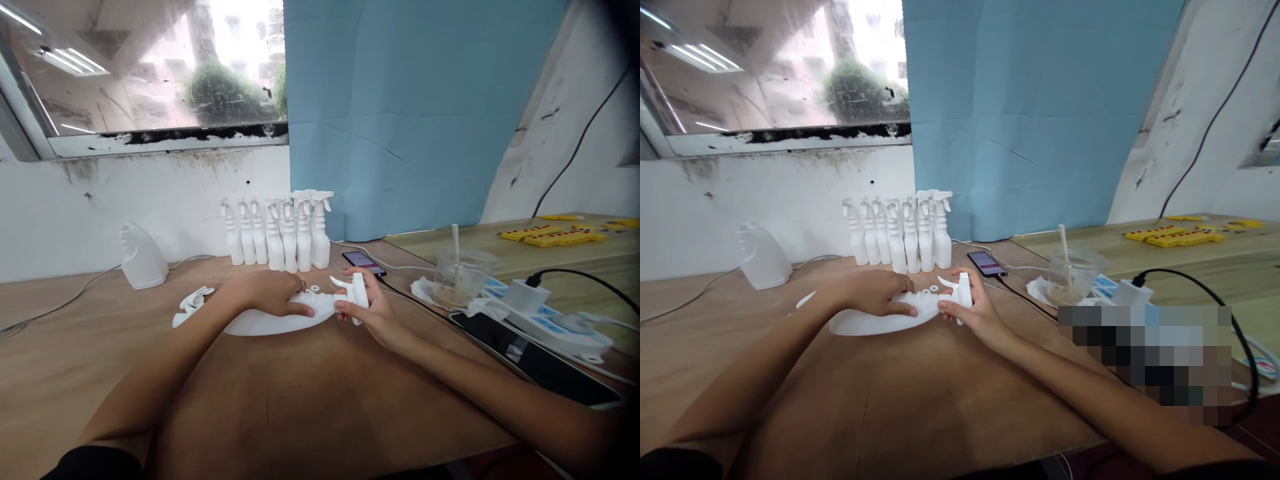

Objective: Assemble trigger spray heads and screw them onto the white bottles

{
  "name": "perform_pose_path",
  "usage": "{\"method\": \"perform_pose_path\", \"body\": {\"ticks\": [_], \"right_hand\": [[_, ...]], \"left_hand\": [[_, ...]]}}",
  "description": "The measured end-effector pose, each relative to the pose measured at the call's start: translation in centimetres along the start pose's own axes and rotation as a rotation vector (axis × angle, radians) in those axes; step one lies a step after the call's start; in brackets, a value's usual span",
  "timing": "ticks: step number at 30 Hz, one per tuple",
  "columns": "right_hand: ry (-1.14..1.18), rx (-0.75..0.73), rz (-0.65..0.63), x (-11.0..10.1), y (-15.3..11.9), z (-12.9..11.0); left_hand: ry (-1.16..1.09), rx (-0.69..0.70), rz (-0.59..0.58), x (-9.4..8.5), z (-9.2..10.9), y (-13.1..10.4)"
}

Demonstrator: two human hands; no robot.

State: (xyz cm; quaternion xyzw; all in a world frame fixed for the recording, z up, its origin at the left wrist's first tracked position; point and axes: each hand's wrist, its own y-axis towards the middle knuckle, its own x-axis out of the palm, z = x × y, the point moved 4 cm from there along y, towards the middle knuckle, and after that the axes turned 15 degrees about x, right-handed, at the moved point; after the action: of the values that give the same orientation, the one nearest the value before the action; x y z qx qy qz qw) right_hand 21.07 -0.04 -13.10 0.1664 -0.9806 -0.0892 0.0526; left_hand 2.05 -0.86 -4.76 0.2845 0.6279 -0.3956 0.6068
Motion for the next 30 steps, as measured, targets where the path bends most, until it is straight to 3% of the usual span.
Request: {"method": "perform_pose_path", "body": {"ticks": [6, 9, 30], "right_hand": [[-0.030, -0.021, 0.051, -0.7, 0.0, 0.2], [-0.037, -0.044, 0.068, -0.9, 0.0, 0.0], [-0.117, -0.068, 0.105, -1.1, 0.0, -0.3]], "left_hand": [[-0.082, 0.174, 0.117, 0.9, -0.2, 1.5], [-0.108, 0.209, 0.116, 1.3, -0.6, 1.7], [-0.114, 0.126, 0.119, 0.5, 0.4, 1.4]]}}
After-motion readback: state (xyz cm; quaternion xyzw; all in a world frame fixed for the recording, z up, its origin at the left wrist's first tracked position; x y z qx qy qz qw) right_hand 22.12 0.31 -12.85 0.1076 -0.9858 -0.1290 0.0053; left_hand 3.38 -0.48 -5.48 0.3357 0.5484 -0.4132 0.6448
